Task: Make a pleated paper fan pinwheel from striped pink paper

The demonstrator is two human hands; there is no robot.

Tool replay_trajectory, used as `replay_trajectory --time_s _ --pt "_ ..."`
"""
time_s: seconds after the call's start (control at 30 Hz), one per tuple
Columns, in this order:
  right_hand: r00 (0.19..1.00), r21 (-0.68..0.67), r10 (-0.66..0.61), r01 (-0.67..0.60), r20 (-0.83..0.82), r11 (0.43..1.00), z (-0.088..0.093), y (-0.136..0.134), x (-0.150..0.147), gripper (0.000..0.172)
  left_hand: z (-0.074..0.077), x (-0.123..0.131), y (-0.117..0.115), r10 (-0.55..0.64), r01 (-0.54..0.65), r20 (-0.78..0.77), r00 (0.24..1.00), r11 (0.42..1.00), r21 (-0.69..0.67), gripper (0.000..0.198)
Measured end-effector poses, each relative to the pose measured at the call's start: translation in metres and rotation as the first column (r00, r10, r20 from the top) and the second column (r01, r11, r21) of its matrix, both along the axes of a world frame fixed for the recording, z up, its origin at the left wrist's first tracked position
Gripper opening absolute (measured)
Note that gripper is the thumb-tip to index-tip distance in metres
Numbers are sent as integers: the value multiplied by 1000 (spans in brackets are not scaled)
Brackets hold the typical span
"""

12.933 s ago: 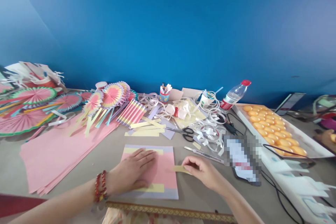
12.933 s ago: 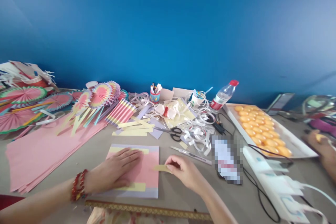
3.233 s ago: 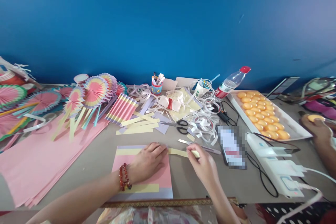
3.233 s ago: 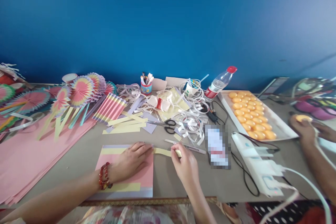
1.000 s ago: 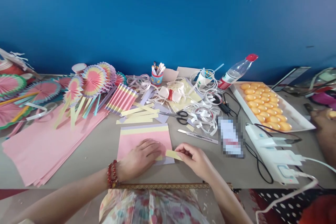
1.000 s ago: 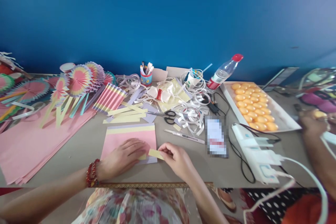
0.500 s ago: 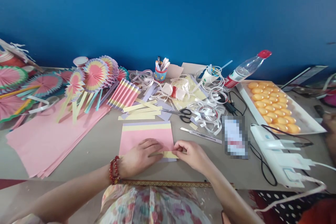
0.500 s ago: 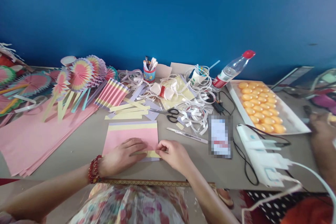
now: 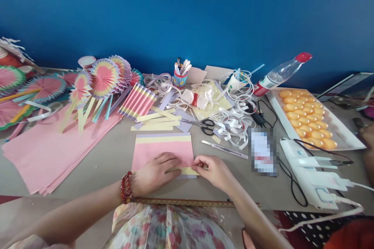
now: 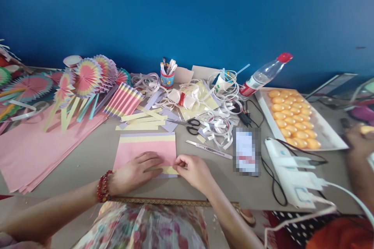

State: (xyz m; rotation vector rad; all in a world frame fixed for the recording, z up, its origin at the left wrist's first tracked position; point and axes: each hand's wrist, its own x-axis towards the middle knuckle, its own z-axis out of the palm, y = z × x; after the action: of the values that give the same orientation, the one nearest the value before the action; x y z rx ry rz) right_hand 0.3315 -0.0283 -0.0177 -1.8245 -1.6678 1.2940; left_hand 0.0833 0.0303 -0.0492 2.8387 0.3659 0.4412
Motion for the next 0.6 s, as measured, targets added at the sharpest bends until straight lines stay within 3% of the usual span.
replay_trajectory --time_s 0.23,0.6 --pt "989 -74 -47 37 -143 997 -3 0 4 20 1 1 0 -11 12 15 1000 1000 -13 25" --pt "1000 -31 4 -3 31 1000 3 2 -2 15 2 0 0 -7 7 20 1000 1000 -28 23"
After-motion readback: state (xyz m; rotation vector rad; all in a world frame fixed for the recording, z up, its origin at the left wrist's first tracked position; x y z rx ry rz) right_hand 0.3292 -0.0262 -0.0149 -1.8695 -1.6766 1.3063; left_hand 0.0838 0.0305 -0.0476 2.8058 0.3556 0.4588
